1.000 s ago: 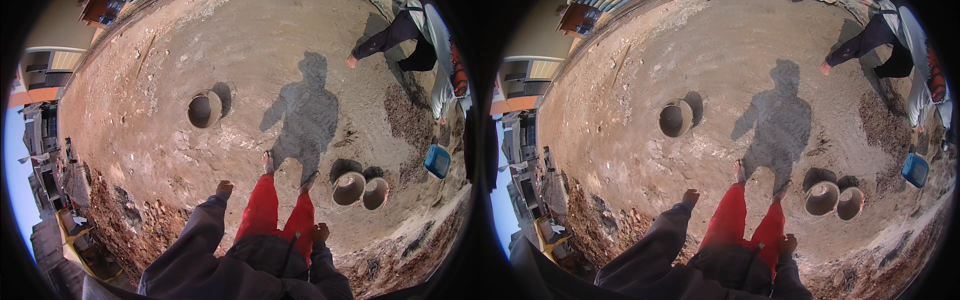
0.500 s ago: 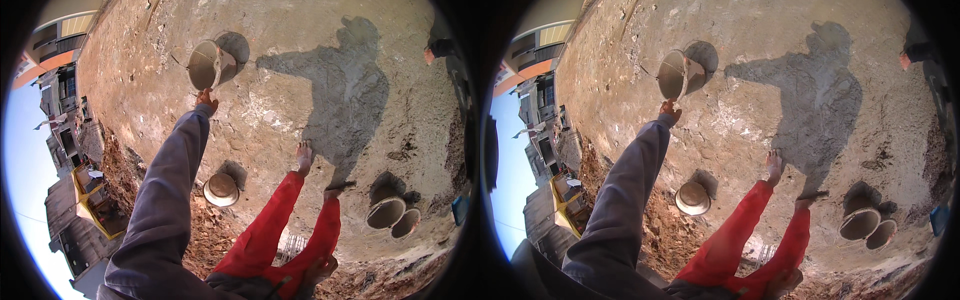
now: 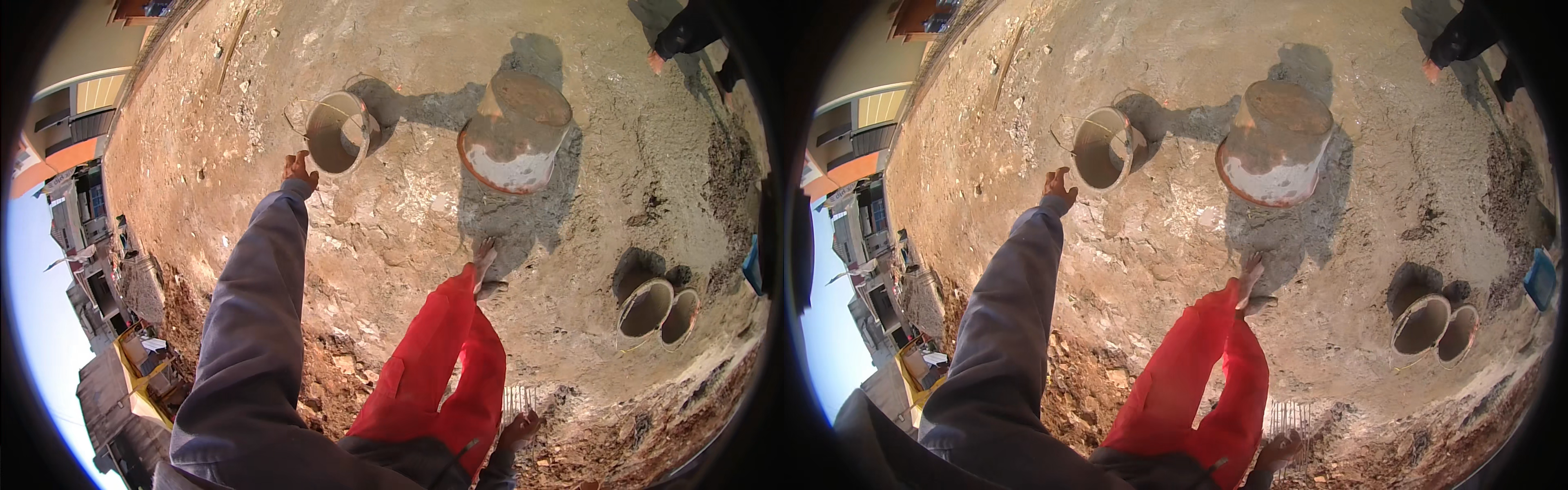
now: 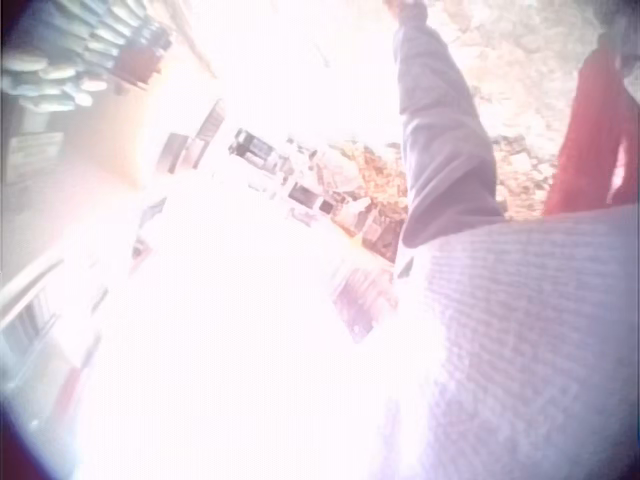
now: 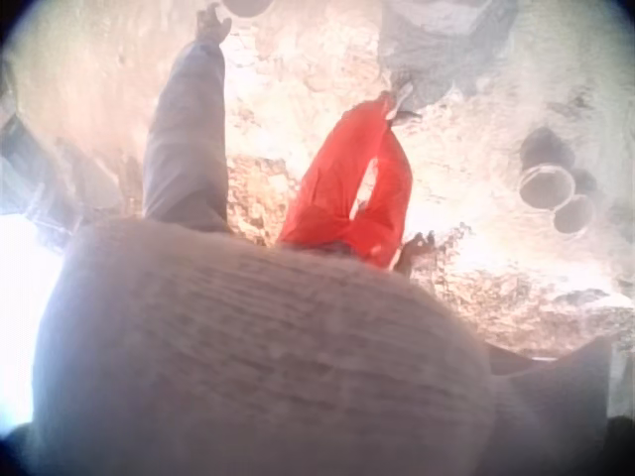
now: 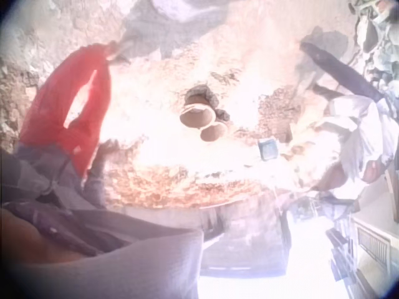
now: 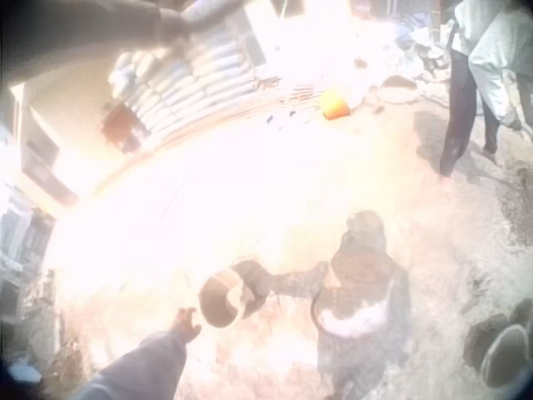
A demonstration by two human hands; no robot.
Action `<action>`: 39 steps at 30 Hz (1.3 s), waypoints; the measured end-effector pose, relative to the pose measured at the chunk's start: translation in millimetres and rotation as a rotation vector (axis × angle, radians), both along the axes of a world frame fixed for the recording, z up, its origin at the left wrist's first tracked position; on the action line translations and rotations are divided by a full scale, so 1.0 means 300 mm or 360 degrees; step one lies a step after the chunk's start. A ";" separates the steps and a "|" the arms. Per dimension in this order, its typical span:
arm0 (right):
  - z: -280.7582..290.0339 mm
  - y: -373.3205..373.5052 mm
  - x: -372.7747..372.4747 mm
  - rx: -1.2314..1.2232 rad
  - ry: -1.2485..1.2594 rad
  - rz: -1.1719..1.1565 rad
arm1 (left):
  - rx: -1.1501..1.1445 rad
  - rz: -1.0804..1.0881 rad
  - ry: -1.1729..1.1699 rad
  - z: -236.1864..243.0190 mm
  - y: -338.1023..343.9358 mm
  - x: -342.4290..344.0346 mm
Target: The person mixes a pile of cement on the ground using a hoe and then scoops the mixed cement into buckets. Another person assists by moving the buckets.
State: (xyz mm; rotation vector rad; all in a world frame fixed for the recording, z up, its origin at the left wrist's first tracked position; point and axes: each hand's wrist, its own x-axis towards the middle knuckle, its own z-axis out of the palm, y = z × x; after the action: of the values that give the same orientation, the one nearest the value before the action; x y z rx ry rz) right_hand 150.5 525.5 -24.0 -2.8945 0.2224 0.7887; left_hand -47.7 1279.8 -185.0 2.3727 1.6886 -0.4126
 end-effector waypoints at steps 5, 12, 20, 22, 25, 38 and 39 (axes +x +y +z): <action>-0.146 -0.382 -0.463 -0.0080 0.0100 -0.0133 | -0.0040 -0.0118 -0.0050 -0.052 0.175 0.047; -0.090 0.095 -0.537 -0.0365 0.0322 -0.0621 | -0.0006 -0.0187 0.0296 -0.248 0.533 0.212; -0.117 0.480 -0.639 -0.0322 0.0463 -0.0931 | -0.0295 -0.0415 0.0597 -0.428 0.942 0.078; -0.082 0.473 -0.644 -0.0355 0.0384 -0.1006 | -0.0485 -0.0556 -0.0064 -0.412 0.773 0.143; -0.114 0.484 -0.702 -0.0250 0.0338 -0.1117 | -0.0841 -0.0614 -0.0134 -0.235 0.532 0.316; -0.202 1.065 0.359 0.1746 0.0162 -0.0933 | -0.1237 -0.0573 -0.0365 0.302 -0.793 1.211; -0.197 1.112 0.440 0.1760 0.0089 -0.0579 | -0.1263 -0.0547 -0.0446 0.300 -0.860 1.265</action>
State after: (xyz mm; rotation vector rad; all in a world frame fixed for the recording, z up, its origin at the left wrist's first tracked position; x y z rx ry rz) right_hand 282.6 859.2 -83.1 -1.7324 0.2129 0.6280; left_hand 331.8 1022.0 -95.0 1.9679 0.7731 -0.6232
